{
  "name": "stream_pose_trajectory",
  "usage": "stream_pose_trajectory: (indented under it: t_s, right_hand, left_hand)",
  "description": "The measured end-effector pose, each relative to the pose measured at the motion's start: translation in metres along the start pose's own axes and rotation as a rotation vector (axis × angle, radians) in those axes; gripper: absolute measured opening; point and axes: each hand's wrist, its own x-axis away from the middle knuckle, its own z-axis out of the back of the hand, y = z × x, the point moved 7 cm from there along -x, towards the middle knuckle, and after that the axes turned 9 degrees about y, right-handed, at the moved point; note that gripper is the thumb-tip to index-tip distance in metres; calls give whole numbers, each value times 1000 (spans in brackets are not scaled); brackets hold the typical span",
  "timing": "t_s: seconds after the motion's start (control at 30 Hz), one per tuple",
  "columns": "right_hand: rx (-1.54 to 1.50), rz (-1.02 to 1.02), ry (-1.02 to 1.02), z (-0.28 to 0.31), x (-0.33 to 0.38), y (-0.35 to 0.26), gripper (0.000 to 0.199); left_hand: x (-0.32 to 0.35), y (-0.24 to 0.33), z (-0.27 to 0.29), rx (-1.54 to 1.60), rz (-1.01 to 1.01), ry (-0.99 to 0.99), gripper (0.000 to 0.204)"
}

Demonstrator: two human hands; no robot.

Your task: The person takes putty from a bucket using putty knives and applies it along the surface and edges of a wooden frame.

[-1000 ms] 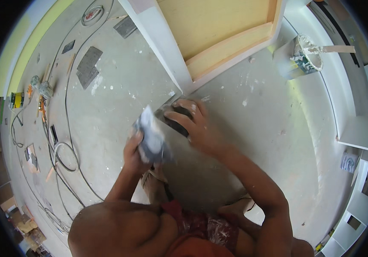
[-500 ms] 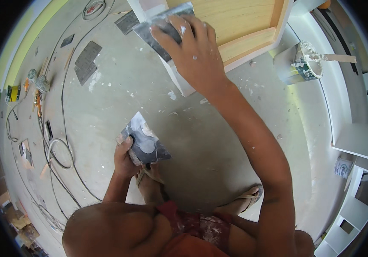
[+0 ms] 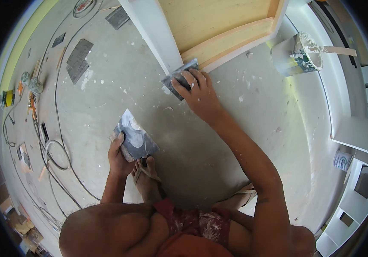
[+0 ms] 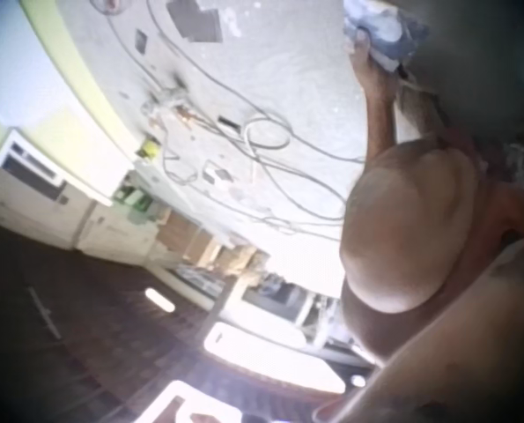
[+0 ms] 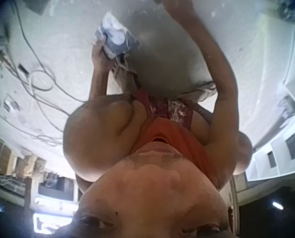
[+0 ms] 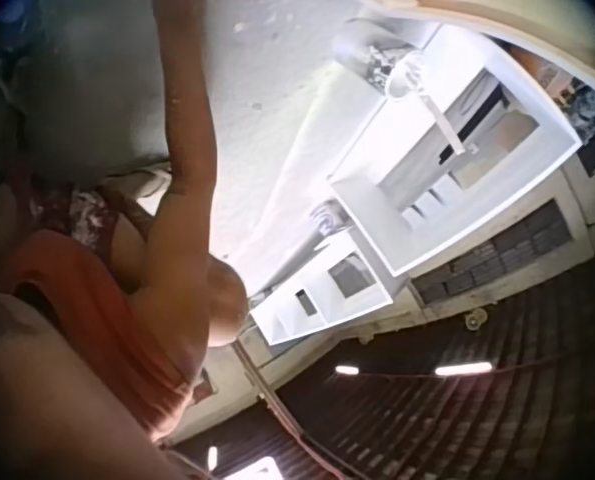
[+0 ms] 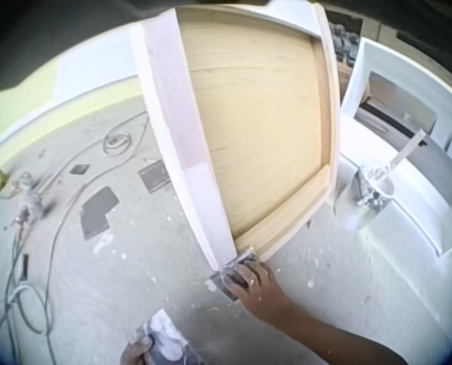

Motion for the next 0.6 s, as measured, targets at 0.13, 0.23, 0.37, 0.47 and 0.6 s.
stream_pose_trajectory:
  t_s: [0.13, 0.23, 0.37, 0.47, 0.6]
  right_hand:
    - [-28, -46, -75, -7, 27, -1, 43]
    - [-31, -59, -114, -7, 40, 1, 44]
    - [-77, -131, -361, -2, 53, -5, 50]
    - [-255, -308, -409, 27, 35, -19, 51]
    - [-887, -404, -88, 89, -3, -65, 49]
  left_hand:
    - [-3, -8, 4, 6, 22, 15, 52]
    - [-7, -15, 7, 10, 47, -9, 50]
    - [-10, -27, 1, 96, 112, 60, 46]
    - [-11, -29, -4, 118, 139, 48, 43]
    - [-15, -42, -23, 220, 208, 9, 41]
